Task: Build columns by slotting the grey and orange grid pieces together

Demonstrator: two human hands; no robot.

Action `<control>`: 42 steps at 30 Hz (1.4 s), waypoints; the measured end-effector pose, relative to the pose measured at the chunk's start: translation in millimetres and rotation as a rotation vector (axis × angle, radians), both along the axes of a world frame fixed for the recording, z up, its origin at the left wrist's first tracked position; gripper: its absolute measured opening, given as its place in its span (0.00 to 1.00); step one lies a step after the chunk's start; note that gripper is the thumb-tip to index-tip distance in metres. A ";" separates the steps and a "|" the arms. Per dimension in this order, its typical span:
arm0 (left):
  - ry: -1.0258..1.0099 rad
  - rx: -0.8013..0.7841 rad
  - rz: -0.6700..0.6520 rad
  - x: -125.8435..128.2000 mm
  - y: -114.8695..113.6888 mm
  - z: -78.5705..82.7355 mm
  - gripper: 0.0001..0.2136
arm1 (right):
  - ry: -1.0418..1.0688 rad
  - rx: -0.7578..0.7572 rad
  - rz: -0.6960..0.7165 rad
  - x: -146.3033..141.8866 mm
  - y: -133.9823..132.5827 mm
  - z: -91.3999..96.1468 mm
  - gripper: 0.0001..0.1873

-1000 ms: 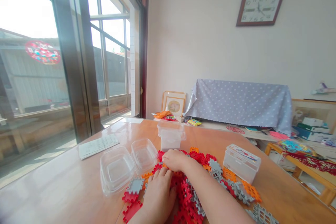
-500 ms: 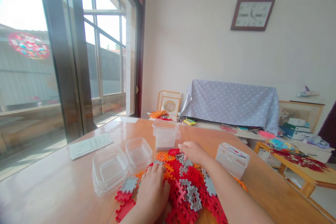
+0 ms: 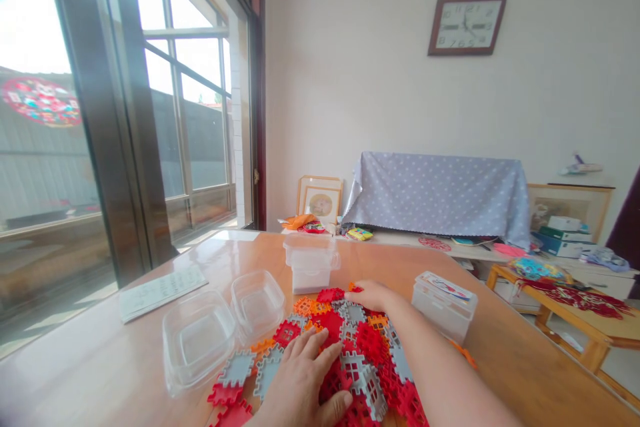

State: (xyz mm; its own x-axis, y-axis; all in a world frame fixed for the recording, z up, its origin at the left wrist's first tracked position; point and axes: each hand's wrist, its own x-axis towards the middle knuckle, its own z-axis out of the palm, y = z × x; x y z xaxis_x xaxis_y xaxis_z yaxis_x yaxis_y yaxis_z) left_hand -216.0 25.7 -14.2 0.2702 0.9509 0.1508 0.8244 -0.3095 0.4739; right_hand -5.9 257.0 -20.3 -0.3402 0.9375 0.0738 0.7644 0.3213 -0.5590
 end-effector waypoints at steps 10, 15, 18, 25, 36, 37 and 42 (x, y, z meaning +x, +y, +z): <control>-0.028 0.065 0.034 4.1 -8.4 3.8 0.27 | 0.199 -0.133 -0.016 -0.4 -26.8 8.2 0.09; -0.035 0.039 0.078 4.8 -8.2 1.6 0.35 | 0.314 -0.142 0.037 -5.4 -53.6 27.8 0.09; -0.053 0.033 0.118 5.8 -5.8 -0.1 0.42 | 0.337 -0.128 0.091 -12.7 -76.9 37.9 0.09; -0.088 0.095 0.198 6.3 -1.2 -2.6 0.45 | 0.418 -0.238 0.298 -10.6 -114.9 68.2 0.24; -0.026 0.160 0.070 6.6 -6.3 3.8 0.36 | 0.061 0.040 -0.233 39.0 -60.5 21.9 0.20; -0.015 0.137 0.050 6.9 -6.7 4.1 0.35 | 0.036 0.027 -0.238 39.3 -61.6 17.0 0.19; 0.017 0.081 0.013 9.4 -9.9 9.3 0.29 | -0.027 0.007 -0.266 37.3 -62.2 1.0 0.17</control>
